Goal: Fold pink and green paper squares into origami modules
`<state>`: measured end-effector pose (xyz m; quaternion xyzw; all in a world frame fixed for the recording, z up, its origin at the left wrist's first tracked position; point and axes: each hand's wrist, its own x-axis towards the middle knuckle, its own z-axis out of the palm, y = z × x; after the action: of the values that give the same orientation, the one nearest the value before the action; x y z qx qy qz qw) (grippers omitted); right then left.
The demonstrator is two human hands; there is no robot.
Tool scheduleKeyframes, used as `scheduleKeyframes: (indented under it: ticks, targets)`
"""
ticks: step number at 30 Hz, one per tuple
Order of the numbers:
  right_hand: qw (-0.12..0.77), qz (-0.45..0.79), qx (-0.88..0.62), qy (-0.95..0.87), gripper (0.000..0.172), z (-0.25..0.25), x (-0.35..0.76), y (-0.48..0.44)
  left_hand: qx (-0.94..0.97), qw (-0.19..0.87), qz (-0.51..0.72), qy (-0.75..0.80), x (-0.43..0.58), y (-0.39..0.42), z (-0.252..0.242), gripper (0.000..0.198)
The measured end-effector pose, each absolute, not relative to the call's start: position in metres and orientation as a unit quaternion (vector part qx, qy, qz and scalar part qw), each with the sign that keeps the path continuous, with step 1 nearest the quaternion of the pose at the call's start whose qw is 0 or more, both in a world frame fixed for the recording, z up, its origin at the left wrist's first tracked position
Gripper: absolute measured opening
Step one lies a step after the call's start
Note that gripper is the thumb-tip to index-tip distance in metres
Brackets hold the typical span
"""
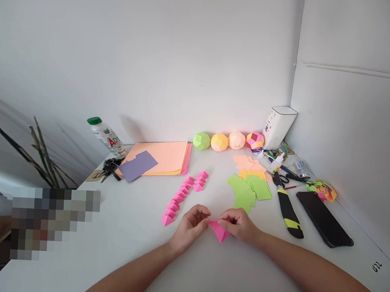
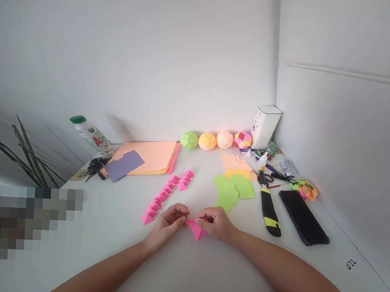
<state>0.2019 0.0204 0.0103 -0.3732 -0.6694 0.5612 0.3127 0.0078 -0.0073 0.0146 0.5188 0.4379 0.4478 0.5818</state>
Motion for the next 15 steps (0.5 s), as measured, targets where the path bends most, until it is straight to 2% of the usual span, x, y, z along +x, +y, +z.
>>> scheduleKeyframes:
  ticks: [5,15]
  targets:
    - [0.308,0.506,-0.38,-0.711,0.013,0.013,0.198,0.017,0.606,0.518,0.399,0.454,0.013,-0.009,0.013,0.016]
    - [0.338,0.445,-0.41,-0.721,0.008,0.003,0.191,0.017,0.616,0.499,0.391,0.468,0.02,-0.007,0.007,0.01]
